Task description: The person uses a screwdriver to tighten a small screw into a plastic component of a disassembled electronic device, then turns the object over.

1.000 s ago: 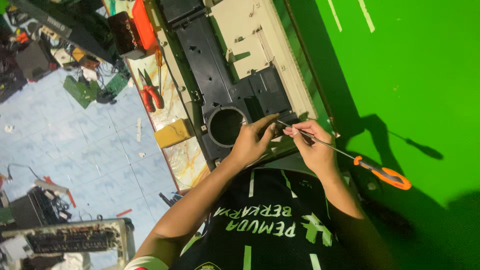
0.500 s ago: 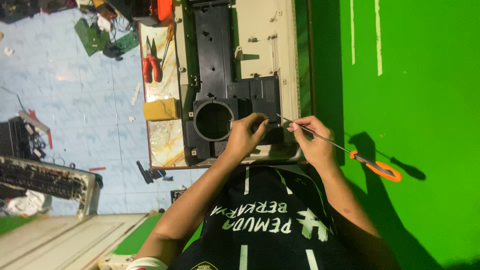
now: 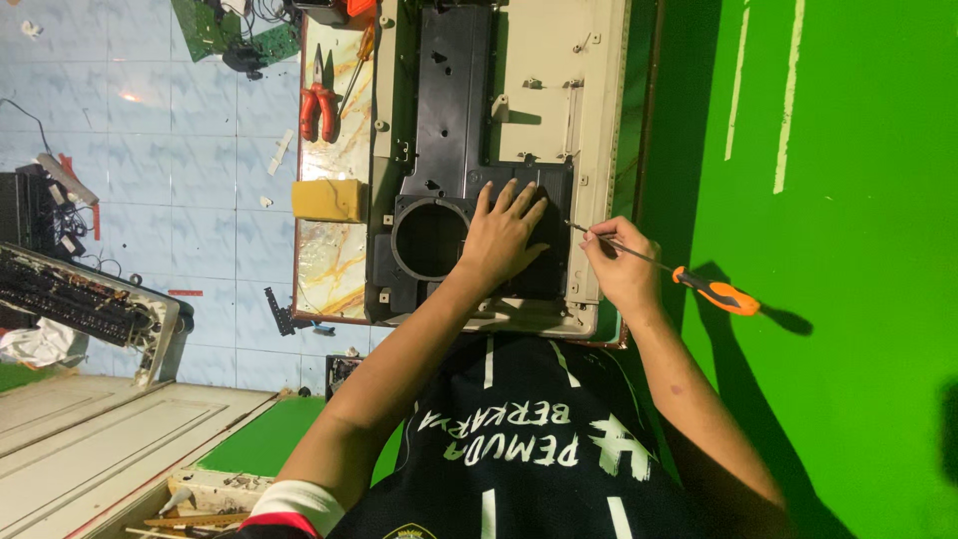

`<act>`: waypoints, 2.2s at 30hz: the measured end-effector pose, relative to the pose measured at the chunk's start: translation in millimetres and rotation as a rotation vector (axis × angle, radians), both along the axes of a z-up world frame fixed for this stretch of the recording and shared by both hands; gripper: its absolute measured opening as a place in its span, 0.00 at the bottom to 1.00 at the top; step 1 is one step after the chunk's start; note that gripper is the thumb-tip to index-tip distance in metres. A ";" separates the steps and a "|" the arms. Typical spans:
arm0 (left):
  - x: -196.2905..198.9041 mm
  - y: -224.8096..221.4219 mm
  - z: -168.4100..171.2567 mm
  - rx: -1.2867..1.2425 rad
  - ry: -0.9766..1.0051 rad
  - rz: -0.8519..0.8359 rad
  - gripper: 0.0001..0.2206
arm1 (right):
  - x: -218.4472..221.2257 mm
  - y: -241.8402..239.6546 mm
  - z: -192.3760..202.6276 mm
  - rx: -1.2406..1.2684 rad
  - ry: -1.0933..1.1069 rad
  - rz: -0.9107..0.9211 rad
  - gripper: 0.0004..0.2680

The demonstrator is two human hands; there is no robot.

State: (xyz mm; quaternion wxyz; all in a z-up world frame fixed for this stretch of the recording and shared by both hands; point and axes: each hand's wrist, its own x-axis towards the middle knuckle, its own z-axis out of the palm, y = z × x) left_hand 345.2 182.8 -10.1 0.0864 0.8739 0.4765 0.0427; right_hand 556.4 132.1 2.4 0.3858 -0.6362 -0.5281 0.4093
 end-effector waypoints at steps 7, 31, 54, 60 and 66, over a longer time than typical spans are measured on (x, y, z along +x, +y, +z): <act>-4.4 15.3 -4.7 -0.104 0.013 -0.031 0.37 | -9.6 10.2 -6.5 0.038 -0.145 -0.030 0.04; -18.8 46.1 8.4 -0.269 -0.037 -0.097 0.34 | -23.4 24.3 -26.1 0.000 -0.289 -0.081 0.03; -18.9 46.6 10.0 -0.280 -0.043 -0.091 0.34 | -20.0 29.1 -31.3 -0.020 -0.315 -0.025 0.04; -18.9 45.2 10.3 -0.245 -0.026 -0.109 0.34 | -23.1 33.1 -25.9 -0.036 -0.353 0.011 0.05; -19.7 40.1 15.1 -0.199 -0.157 -0.105 0.24 | -21.8 40.5 -23.4 0.004 -0.355 0.106 0.05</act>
